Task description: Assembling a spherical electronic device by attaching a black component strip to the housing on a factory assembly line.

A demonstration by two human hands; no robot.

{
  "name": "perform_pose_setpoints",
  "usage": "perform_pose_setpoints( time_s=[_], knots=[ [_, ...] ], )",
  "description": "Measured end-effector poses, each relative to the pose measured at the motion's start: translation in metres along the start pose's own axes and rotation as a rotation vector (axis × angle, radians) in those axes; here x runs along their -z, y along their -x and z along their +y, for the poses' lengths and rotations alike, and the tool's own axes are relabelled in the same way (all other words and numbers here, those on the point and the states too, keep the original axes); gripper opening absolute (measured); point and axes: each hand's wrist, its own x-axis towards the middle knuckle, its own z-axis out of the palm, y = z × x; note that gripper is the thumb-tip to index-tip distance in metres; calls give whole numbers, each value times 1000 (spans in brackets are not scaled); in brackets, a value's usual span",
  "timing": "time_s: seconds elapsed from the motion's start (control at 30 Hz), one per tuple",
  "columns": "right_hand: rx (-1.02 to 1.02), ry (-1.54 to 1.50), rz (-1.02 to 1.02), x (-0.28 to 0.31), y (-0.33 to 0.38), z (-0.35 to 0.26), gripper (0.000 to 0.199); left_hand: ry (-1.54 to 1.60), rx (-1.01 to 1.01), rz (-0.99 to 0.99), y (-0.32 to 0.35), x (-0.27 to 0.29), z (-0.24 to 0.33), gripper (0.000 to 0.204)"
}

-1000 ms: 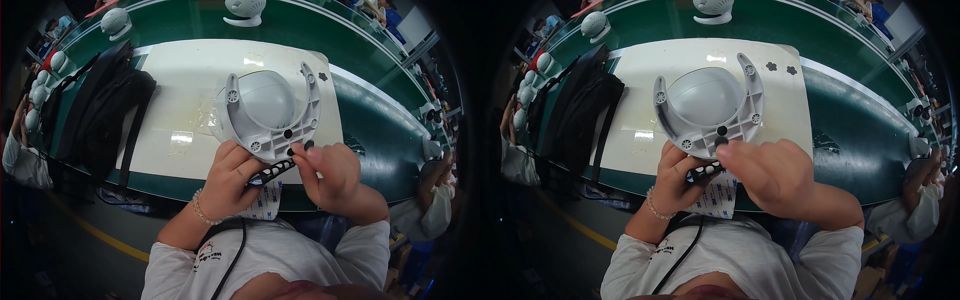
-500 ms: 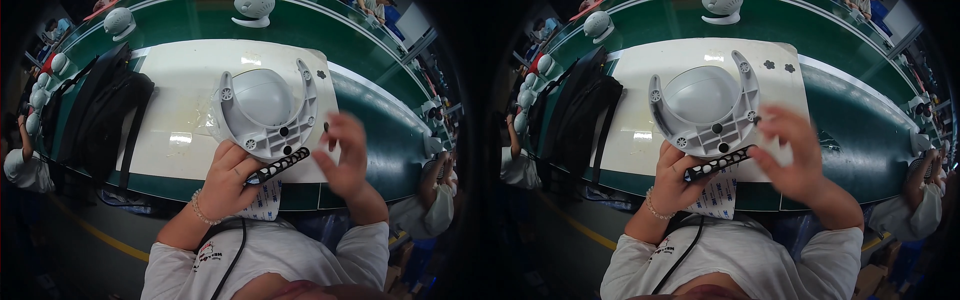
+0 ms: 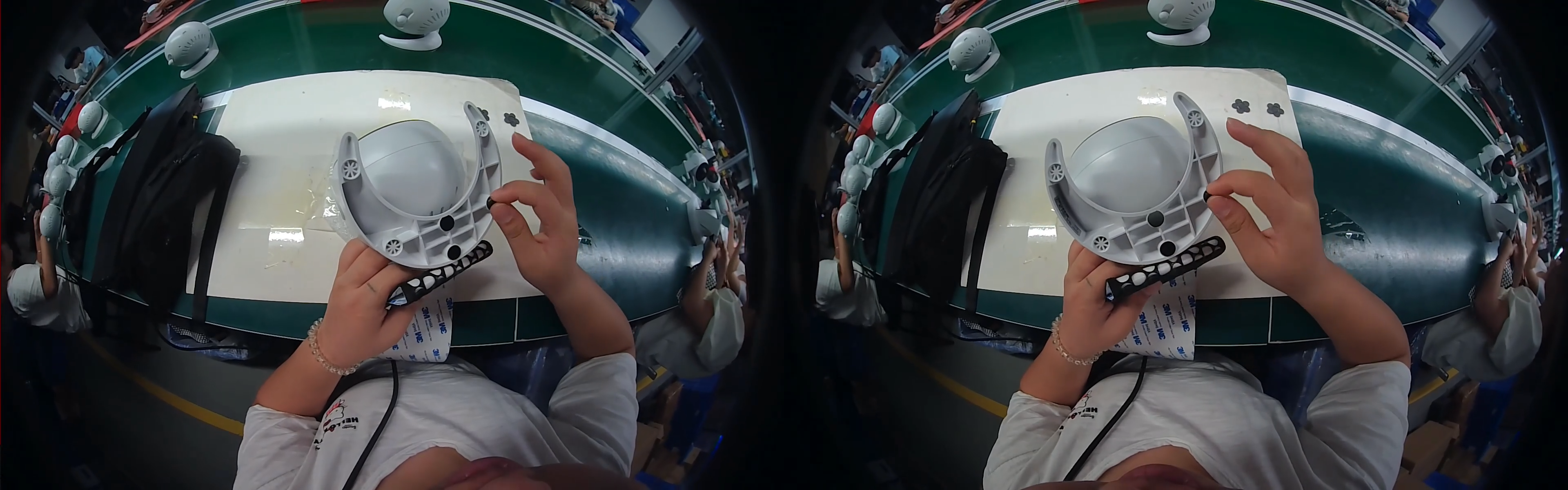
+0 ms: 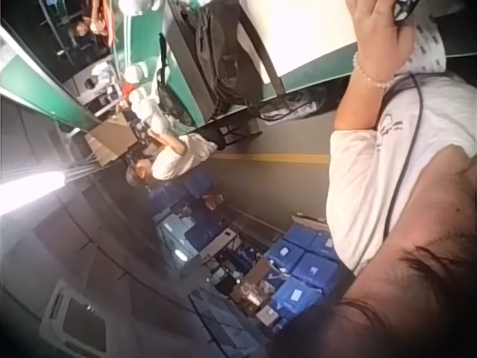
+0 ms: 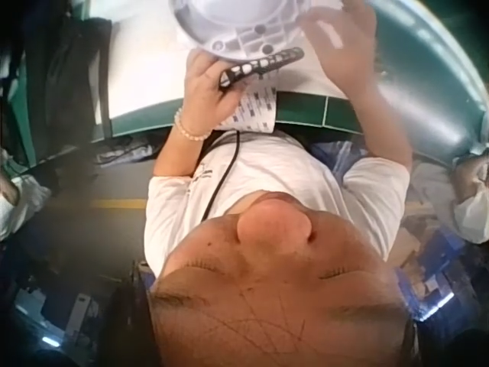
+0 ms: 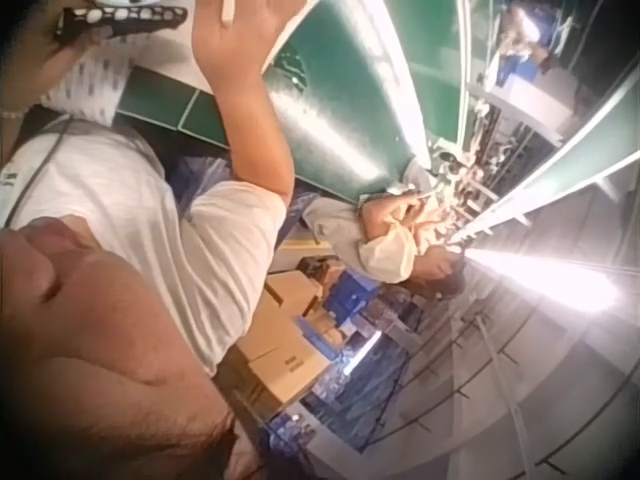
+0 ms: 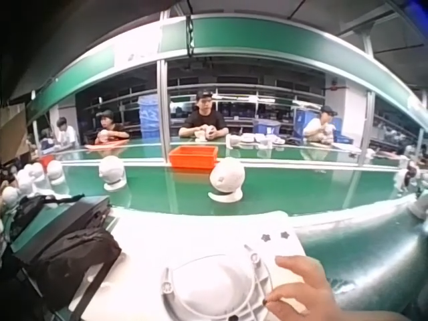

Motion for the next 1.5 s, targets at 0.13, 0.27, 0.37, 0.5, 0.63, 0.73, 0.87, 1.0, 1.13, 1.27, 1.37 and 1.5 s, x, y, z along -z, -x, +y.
perform_pose_setpoints(
  time_s=[0.13,0.27,0.37,0.5,0.63,0.73,0.87,1.0,1.13,1.27,1.37,1.5],
  knots=[
    [207,220,62,1,6,9,16,25,-8,43,-1,-2,1,27],
    [340,457,41,3,11,12,33,20,-36,67,-4,-2,1,31],
    [260,245,106,1,12,8,35,42,-27,29,-3,1,0,29],
    [315,350,-33,-1,13,17,37,20,-43,59,-5,0,1,27],
    [233,167,-20,-3,15,18,38,118,-49,100,-5,1,-3,27],
    [264,-265,110,-1,14,10,41,225,12,112,0,3,-2,27],
    [280,-287,-138,-1,14,-4,39,377,75,157,4,3,-2,27],
    [-56,-480,-181,-1,22,-13,30,341,43,172,5,3,-2,27],
    [-79,-549,-175,-2,23,-12,24,309,8,158,6,4,-5,28],
    [345,-240,-50,2,16,-8,23,402,114,166,7,4,-3,27],
    [390,-331,92,1,14,-13,25,371,96,127,6,7,-2,25],
    [184,-356,-57,-9,5,-34,35,220,-43,76,-1,9,0,22]
  ],
)
